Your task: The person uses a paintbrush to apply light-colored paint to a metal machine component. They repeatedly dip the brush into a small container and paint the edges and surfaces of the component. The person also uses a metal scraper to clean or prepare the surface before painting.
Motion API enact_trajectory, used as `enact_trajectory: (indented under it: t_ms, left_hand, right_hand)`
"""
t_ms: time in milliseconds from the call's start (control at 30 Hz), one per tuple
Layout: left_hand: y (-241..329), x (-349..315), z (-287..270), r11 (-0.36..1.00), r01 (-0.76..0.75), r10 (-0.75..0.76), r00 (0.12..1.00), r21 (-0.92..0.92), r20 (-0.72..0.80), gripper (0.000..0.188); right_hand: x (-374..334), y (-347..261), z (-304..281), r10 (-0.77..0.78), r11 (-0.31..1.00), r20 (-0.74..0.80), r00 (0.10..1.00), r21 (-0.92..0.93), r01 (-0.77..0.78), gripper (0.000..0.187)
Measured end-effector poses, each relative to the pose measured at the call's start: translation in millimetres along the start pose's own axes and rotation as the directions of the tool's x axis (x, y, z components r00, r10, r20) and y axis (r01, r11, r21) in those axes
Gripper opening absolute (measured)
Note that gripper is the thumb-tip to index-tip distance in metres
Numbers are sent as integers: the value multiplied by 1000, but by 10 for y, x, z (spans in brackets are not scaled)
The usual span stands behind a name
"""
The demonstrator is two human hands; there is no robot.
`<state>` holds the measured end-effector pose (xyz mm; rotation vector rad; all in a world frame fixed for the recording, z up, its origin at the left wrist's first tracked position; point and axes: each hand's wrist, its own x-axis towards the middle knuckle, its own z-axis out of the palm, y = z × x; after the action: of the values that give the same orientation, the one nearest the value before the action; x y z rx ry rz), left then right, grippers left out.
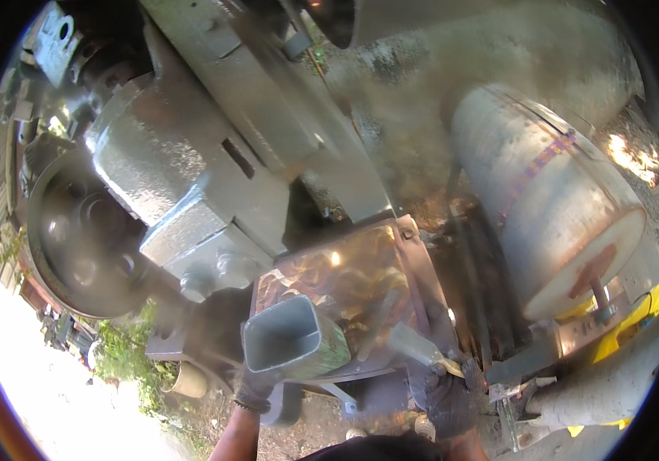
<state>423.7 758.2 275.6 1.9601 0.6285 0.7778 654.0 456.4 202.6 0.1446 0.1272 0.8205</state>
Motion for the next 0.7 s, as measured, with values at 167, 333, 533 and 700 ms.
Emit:
enact_trajectory:
  t_ms: [167,333,533,700]
  left_hand:
    - [-100,-2,-35,988,-153,153,988,34,8,80]
    - [-161,61,-301,968,-89,20,959,233,283,106]
    - [-297,121,-140,972,-190,173,977,141,124,89]
    - [-254,143,85,978,-47,46,999,-205,-9,88]
  right_hand:
    - [112,98,85,50,998,-9,999,50,-49,36]
    - [142,105,158,117,993,66,991,-24,-116,38]
    - [175,35,177,88,992,17,996,-90,-87,37]
    - [15,115,275,75,996,98,992,-45,-70,44]
